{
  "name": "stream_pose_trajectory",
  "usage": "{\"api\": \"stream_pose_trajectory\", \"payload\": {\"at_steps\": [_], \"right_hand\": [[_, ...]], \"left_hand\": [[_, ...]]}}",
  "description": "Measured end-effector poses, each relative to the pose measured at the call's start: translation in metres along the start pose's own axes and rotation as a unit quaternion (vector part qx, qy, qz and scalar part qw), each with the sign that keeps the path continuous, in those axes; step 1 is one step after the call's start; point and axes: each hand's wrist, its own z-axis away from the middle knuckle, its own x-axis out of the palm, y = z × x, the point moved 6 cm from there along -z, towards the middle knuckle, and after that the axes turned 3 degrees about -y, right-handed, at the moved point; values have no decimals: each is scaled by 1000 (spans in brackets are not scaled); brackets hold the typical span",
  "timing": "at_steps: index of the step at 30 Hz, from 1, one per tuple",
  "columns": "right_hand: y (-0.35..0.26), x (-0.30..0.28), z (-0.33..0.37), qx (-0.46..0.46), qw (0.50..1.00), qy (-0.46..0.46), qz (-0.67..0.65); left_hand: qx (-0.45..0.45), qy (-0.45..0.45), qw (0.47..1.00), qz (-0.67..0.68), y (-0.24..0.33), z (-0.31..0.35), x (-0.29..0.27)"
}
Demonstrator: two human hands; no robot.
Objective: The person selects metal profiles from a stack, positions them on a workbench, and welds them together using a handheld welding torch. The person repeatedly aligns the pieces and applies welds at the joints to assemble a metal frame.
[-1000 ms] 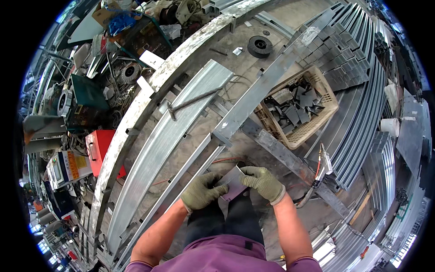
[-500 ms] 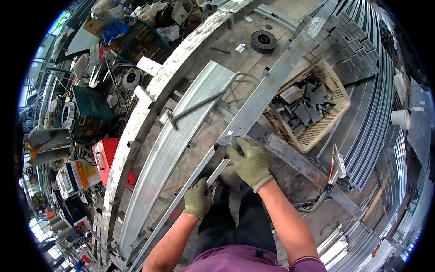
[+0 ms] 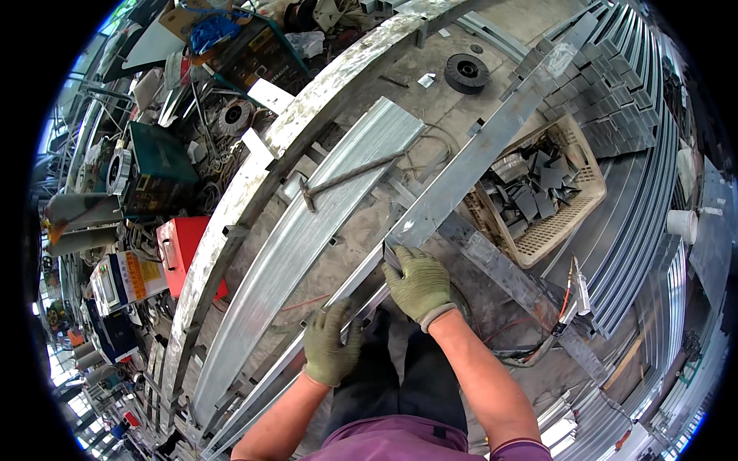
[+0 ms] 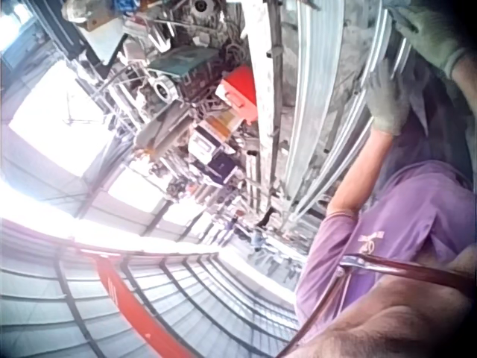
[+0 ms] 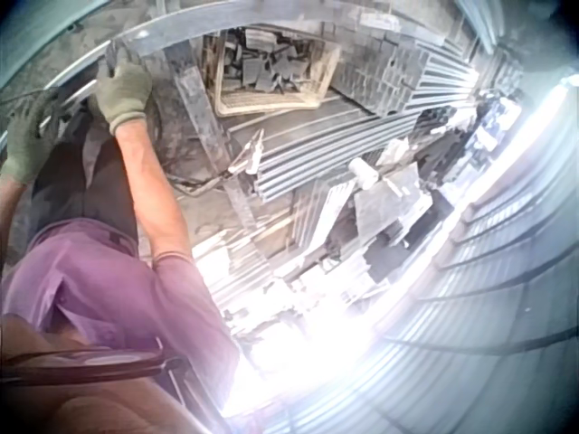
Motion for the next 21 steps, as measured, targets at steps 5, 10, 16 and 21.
{"api": "stream_pose_trajectory", "payload": {"at_steps": [5,10,16,21], "right_hand": [[-6,-4,-2,18,998,-50,34],[-3,-1,-5,-29,996,-40,74],[-9,4,-10,-6,993,-61,104],[-7,10,-9,8,994,-55,94]], "left_hand": [[-78,-132,987,-44,-33,-39,14],[-113,-240,964,-29,-61,-56,42],[-126,-220,966,-47,-59,-48,36],[-113,-207,971,-36,-65,-46,40]]}}
